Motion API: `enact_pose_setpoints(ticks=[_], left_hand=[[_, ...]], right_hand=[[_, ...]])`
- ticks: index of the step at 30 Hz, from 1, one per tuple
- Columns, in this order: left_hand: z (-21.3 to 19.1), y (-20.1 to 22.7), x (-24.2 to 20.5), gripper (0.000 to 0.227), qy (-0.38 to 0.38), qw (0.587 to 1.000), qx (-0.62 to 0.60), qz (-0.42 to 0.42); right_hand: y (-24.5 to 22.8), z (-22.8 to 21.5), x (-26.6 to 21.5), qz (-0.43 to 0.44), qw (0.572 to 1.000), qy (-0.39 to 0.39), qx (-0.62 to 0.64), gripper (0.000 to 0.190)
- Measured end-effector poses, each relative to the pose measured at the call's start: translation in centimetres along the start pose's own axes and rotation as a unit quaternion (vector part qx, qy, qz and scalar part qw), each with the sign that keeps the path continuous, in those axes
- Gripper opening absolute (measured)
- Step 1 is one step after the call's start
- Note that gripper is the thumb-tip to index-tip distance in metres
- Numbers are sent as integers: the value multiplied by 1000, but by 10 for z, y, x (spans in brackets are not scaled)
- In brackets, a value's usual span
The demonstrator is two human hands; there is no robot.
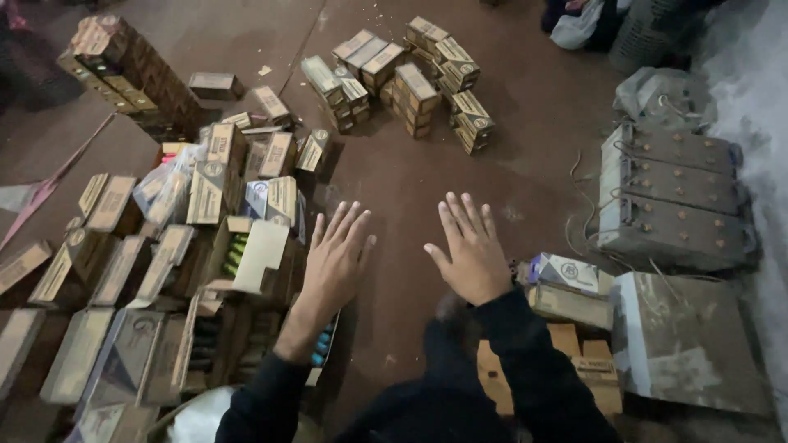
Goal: The person picks up cardboard boxes from a cluttered floor, opens them to reveal spools of thread, and places them onto a metal shelf. They repeat this process, moving boxes from the floor to the shelf and occasionally checking the contents.
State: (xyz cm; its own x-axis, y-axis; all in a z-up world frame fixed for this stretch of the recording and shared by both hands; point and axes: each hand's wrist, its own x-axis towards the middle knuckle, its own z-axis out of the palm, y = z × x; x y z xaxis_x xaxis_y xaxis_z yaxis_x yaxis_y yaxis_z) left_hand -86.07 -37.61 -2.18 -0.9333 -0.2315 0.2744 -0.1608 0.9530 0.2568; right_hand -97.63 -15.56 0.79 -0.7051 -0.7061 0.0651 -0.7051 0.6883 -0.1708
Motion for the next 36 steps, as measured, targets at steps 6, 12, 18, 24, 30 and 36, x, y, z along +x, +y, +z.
enact_pose_setpoints(ticks=[6,12,18,24,30,36], left_hand=[[57,-24,118,46,39,999,9,-4],[107,-42,234,45,44,998,19,-29],[139,-54,318,48,18,997,35,-61],[170,-85,401,50,-19,996,9,-85],[218,-139,501,50,-40,998,-10,-55],[218,-175,623,47,-42,998,-24,-49]], right_hand=[[60,11,128,-16,1000,-7,6,74],[120,3,244,-53,998,-35,-4,73],[161,10,335,-68,995,-71,16,72],[199,32,418,-81,995,-59,11,72],[227,65,527,-55,998,-34,18,76],[238,65,640,-20,995,-89,28,74]])
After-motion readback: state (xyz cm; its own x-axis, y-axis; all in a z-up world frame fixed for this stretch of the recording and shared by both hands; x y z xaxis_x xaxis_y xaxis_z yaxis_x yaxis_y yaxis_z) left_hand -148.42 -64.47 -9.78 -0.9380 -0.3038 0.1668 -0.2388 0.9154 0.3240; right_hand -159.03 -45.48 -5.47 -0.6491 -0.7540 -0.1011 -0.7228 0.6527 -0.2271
